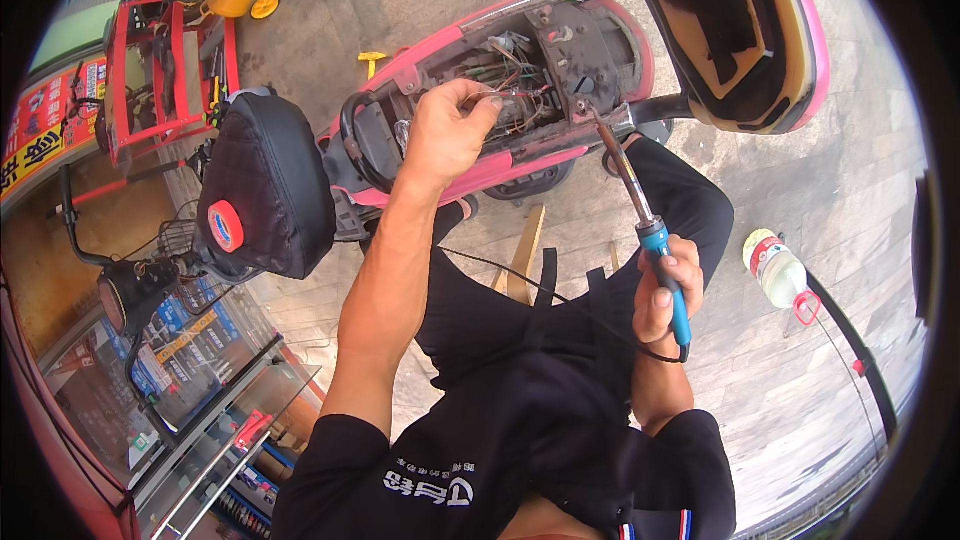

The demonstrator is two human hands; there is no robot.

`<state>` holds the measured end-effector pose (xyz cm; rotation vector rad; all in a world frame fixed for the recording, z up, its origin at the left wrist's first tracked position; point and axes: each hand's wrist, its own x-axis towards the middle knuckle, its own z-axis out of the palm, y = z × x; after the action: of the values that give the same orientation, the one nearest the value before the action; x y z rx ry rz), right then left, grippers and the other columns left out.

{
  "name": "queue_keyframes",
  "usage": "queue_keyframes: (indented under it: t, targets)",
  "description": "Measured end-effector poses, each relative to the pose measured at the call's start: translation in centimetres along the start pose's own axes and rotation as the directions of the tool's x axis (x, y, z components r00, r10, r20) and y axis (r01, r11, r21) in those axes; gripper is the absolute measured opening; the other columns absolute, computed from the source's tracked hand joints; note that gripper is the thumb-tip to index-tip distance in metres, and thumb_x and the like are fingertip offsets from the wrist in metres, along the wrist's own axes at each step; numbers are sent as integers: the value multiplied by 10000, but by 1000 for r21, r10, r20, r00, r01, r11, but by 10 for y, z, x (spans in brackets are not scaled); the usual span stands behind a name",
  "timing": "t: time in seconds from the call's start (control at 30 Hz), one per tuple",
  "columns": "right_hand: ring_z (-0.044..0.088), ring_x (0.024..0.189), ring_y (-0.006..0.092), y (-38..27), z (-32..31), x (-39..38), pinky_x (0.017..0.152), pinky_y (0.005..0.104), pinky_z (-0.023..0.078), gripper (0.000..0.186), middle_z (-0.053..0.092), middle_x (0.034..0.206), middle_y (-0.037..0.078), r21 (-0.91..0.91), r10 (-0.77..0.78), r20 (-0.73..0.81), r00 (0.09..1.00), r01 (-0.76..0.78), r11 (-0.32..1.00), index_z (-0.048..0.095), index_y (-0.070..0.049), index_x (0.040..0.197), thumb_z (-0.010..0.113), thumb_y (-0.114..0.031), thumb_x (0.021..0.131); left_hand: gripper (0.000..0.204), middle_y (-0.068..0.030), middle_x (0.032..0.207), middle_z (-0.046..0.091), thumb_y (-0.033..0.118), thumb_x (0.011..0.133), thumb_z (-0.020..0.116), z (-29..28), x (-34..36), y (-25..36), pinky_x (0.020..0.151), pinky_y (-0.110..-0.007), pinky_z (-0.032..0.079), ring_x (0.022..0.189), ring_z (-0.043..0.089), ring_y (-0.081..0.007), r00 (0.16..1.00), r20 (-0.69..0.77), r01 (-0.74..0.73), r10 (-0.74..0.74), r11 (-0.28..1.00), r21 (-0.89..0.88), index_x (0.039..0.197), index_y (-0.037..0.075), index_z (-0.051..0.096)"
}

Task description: The person repairs the wiring of a pink electric scooter by soldering connections, wrapping wires with electrical tape, and organizing the harness. They use a soldering iron and red electrical tape to secure and insulate the connections.

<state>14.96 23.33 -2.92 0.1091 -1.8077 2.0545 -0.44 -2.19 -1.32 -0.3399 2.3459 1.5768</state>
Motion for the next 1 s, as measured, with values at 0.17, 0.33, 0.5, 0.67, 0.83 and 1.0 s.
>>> queue_keyframes:
  t: [0.17,0.33,0.5,0.67,0.83,1.0]
  targets:
    - [505,688,178,-1,0,0,612,297,408,313,522,897,134,-3,15,-9,1000,-15,1000,574,-39,1093,570,-295,912,148,-12,767,643,92,858,657,1,-1,7,546,-250,432,608,518,-56,1000,5,-29,29,994,102,922,-41,660]
    - [500,766,213,-3,-2,-2,637,328,416,368,510,972,151,3,49,29,998,-49,999,546,-67,1154,586,-356,931,127,-56,749,636,75,824,667,2,-5,9,543,-285,439,591,538,-100,975,-94,-160,202,928,336,895,-29,651]
    - [508,769,211,-2,0,1,626,311,422,394,520,970,154,-3,53,47,997,-53,999,547,-54,1152,598,-365,914,125,-118,753,626,65,797,671,4,-7,2,558,-334,468,594,578,-176,916,-147,-301,372,882,362,890,-15,648]
    - [524,720,174,-1,6,13,633,298,433,345,549,911,139,17,57,29,998,-57,998,565,-27,1126,569,-311,929,104,9,752,632,50,882,653,10,-13,-9,529,-212,406,620,505,-21,966,-177,-177,190,980,87,939,-37,643]
    - [528,725,178,0,8,27,645,296,440,387,562,908,147,24,87,60,994,-89,996,558,-19,1145,578,-344,936,150,6,764,643,76,897,657,13,-15,-12,573,-209,427,666,532,-32,980,-199,-59,24,983,-173,974,-53,669]
    - [530,732,184,2,10,33,654,298,445,417,558,916,145,30,91,70,993,-93,995,549,-21,1165,591,-365,935,178,17,721,633,110,875,671,11,-13,-13,555,-219,418,620,508,-30,991,-125,11,-45,966,-257,948,-51,693]
